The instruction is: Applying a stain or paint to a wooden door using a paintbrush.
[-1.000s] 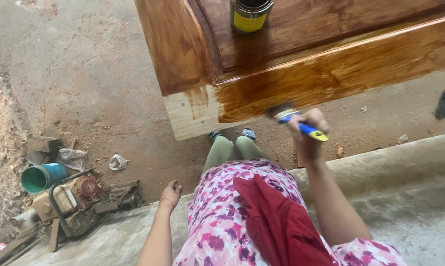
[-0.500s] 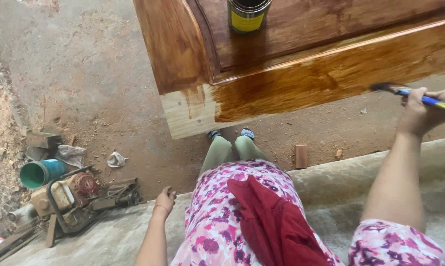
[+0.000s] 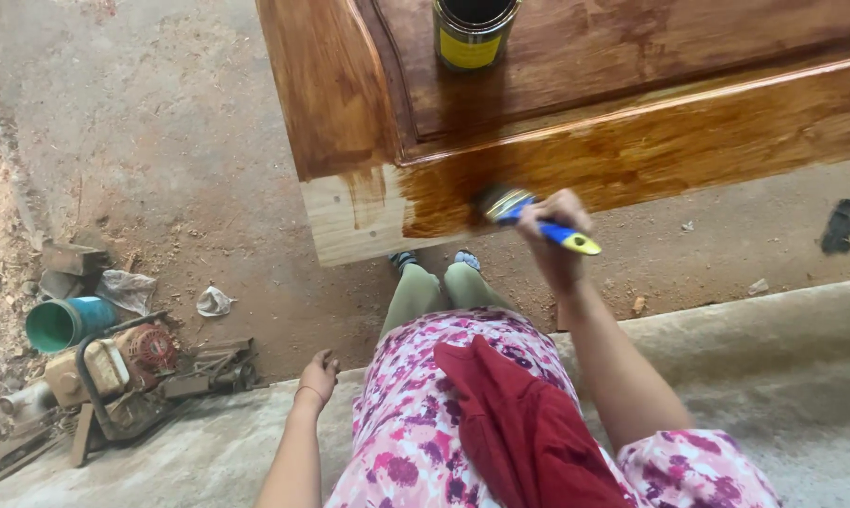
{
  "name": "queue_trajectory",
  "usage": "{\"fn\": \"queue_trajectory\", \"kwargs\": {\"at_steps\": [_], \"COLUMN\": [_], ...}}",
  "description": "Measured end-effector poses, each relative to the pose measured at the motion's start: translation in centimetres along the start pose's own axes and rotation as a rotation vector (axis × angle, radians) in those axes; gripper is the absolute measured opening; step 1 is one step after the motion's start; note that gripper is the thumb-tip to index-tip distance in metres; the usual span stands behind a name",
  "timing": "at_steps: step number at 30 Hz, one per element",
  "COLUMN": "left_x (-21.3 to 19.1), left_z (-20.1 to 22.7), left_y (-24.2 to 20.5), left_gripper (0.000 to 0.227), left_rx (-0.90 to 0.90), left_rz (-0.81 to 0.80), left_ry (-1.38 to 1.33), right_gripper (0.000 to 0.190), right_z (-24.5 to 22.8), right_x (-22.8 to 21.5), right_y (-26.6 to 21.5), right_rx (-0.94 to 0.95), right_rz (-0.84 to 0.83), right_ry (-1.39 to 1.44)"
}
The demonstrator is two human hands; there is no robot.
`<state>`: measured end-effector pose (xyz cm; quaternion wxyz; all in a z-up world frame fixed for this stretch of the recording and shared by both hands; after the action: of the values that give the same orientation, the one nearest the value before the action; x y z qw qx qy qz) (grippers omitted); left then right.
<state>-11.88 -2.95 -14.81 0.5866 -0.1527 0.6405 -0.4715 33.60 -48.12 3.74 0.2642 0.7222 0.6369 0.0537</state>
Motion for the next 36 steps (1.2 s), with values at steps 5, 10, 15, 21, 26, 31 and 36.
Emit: {"fn": "queue_trajectory", "kwargs": {"at_steps": [5, 10, 15, 21, 26, 31, 36], "left_x": [0.1, 0.8, 2.3, 2.4, 2.5, 3.3, 4.1], "left_z": [-0.4, -2.6, -2.8, -0.8, -1.5, -3.3, -3.9], "left_y": [-0.6, -1.6, -2.1, -2.4, -3.6, -6.0, -5.7], "left_gripper": [0.048, 0.048, 0.049, 0.047, 0.047, 0.043, 0.043], "left_rx": [-0.021, -0.076, -0.089, -0.071, -0.074, -0.127, -0.133], "left_rz": [-0.003, -0.009, -0.024, -0.012, 0.013, 0.045, 0.010], "left_ry": [-0.027, -0.043, -0.068, -0.116, -0.161, -0.359, -0.301], "right_gripper": [0.023, 0.024, 0.026, 0.024, 0.027, 0.033, 0.021], "right_z": [7.4, 9.8, 6.7, 0.2, 7.7, 5.3, -0.5], "right_x": [-9.1, -17.9, -3.3, 4.2, -5.0, -13.1, -0.4], "right_y": [4.7, 8.3, 6.6, 6.0, 10.5, 14.1, 7.7], "right_rx": [-0.295, -0.456, -0.200, -0.025, -0.156, -0.257, -0.277], "right_rz": [0.034, 0.421, 0.188, 0.040, 0.065, 0.148, 0.055], "right_ry": [-0.260, -0.713, -0.236, 0.061, -0.119, -0.501, -0.545]}}
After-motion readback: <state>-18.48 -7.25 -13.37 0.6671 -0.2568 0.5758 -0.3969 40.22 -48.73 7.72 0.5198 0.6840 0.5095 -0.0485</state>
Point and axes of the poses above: each hand's wrist, its own y-axis towards the middle knuckle, its own x-axis out of the palm, z = x × y, the point moved 8 cm from there along y, towards the middle knuckle, and after that the axes turned 4 degrees about z, right-handed, at the moved point
